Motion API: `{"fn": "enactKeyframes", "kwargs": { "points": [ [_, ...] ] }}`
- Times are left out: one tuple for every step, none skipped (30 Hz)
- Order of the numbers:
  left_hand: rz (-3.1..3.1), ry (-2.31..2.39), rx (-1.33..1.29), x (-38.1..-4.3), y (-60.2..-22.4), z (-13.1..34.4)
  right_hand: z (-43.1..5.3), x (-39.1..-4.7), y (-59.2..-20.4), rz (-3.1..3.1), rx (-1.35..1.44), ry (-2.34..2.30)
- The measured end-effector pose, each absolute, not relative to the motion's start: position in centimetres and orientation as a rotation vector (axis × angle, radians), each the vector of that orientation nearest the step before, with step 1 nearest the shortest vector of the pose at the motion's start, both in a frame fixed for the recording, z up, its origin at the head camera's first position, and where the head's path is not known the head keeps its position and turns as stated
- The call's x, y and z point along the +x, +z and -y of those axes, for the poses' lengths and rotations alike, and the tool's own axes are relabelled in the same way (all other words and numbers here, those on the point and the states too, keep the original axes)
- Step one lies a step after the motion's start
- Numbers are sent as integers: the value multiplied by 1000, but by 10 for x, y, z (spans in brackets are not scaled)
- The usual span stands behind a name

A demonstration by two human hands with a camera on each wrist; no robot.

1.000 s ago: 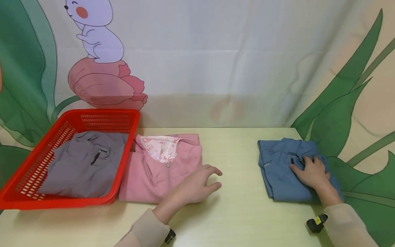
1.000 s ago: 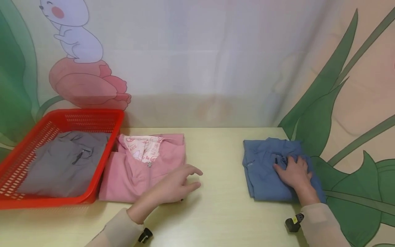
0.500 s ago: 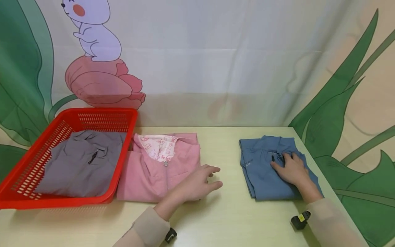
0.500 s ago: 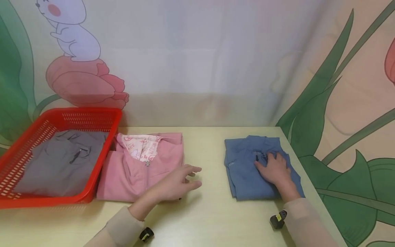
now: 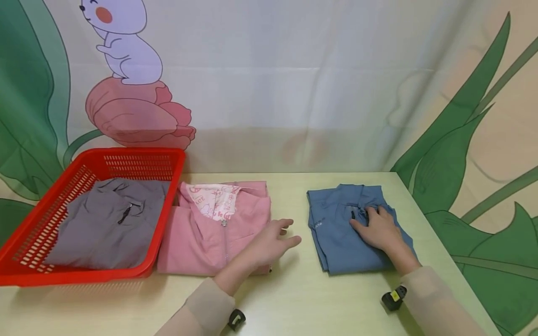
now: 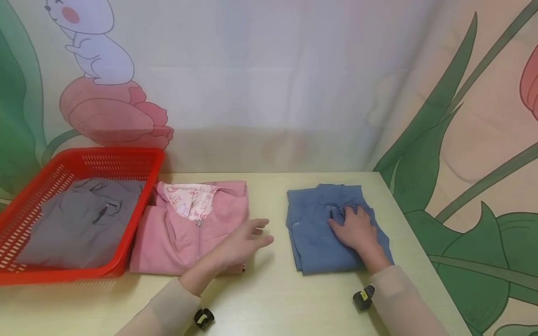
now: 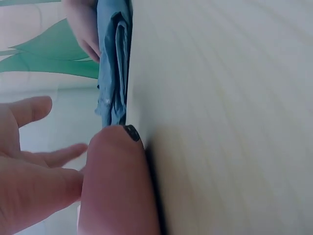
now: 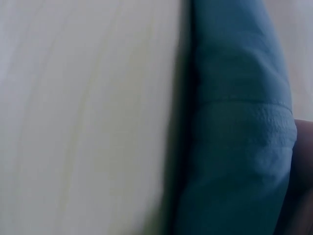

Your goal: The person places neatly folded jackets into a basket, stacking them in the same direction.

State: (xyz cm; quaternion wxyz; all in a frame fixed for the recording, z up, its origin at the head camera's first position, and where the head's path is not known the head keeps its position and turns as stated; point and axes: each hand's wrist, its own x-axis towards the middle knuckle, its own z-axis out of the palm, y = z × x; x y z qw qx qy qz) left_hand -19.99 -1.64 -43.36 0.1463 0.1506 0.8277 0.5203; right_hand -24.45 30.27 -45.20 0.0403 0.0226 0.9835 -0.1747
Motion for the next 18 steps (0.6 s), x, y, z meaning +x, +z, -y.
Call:
{"fn": "enactKeyframes", "kwargs": {
  "points": [
    [-2366, 1527, 404, -201, -434, 15, -300, -244, -451, -3015, 57, -535],
    [-2351, 1555, 376, -202, -434, 15, -298, -244, -450, -3018, 43, -534],
    [-2336, 1582, 349, -203, -434, 14, -295, -243, -449, -3022, 26, -533],
    [-2323, 1604, 323, -203, -435, 13, -293, -243, -448, -3024, 11, -533],
    [-2311, 1624, 300, -204, -435, 13, -290, -243, -447, -3027, -3, -530],
    [-2297, 1643, 277, -205, -435, 13, -288, -243, -447, -3029, -15, -526],
    [-2283, 1659, 255, -205, -434, 12, -285, -243, -447, -3031, -22, -520],
    [-2269, 1675, 235, -206, -434, 12, -283, -243, -447, -3032, -26, -513],
    [-2251, 1691, 213, -207, -434, 11, -282, -243, -448, -3032, -27, -509],
    [-2233, 1705, 193, -207, -434, 11, -280, -243, -448, -3031, -27, -507],
    [-2215, 1719, 173, -208, -434, 11, -278, -243, -449, -3030, -26, -502],
    [-2195, 1733, 150, -208, -434, 10, -276, -243, -449, -3029, -28, -501],
    [-2175, 1747, 129, -209, -433, 10, -274, -242, -449, -3027, -33, -501],
    [-2154, 1760, 106, -210, -433, 9, -273, -242, -449, -3027, -47, -502],
    [-2131, 1773, 76, -211, -433, 9, -271, -242, -449, -3027, -60, -505],
    [-2105, 1788, 48, -212, -433, 9, -270, -241, -448, -3027, -74, -509],
    [-2078, 1804, 25, -212, -432, 9, -269, -241, -448, -3029, -89, -515],
    [-2048, 1821, 5, -213, -431, 9, -268, -240, -447, -3033, -107, -522]
  ]
}}
